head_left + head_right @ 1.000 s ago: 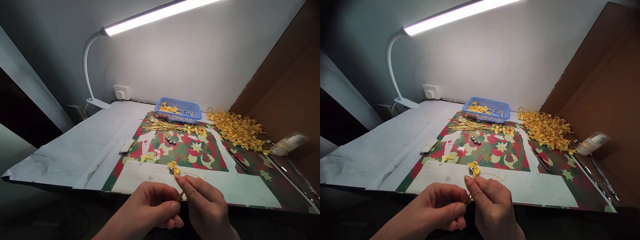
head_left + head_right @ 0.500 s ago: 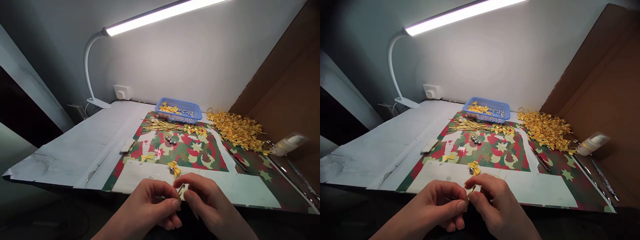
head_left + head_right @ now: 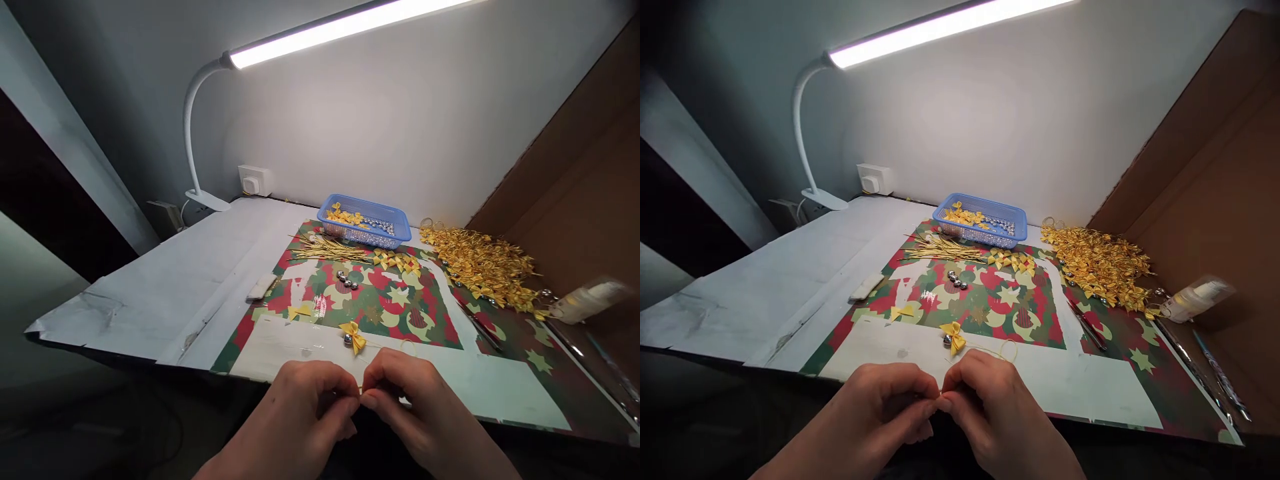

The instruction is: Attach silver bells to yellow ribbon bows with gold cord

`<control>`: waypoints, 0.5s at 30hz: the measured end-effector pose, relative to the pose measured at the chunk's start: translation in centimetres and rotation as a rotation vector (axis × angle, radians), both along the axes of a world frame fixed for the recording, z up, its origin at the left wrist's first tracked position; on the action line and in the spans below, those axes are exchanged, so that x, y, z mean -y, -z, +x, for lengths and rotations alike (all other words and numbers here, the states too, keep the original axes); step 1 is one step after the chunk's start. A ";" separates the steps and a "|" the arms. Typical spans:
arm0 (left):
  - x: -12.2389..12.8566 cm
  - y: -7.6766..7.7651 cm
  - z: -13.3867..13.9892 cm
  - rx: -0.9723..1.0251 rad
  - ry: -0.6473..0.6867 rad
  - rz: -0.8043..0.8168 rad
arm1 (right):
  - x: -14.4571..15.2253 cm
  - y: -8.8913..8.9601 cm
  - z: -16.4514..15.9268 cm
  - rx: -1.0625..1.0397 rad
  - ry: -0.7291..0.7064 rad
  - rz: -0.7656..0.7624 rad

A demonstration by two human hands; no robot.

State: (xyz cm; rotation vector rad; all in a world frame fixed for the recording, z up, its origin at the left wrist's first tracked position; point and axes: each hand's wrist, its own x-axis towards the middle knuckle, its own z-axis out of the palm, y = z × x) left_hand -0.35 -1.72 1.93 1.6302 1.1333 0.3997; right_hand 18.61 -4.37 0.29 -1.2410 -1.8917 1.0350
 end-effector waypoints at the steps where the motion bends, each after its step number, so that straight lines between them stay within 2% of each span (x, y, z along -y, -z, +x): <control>1: 0.0 -0.1 0.0 -0.011 0.009 0.013 | 0.0 0.0 0.0 0.015 -0.006 0.026; 4: -0.1 -0.2 -0.3 0.069 0.025 -0.091 | 0.2 -0.3 0.0 0.005 0.003 0.024; 8: -0.2 -0.1 -0.7 0.253 0.077 -0.261 | 0.4 -1.1 0.1 -0.053 0.047 -0.106; 15: -0.2 -0.4 -0.9 0.187 0.023 -0.307 | 0.5 -1.8 -0.1 -0.025 0.045 -0.113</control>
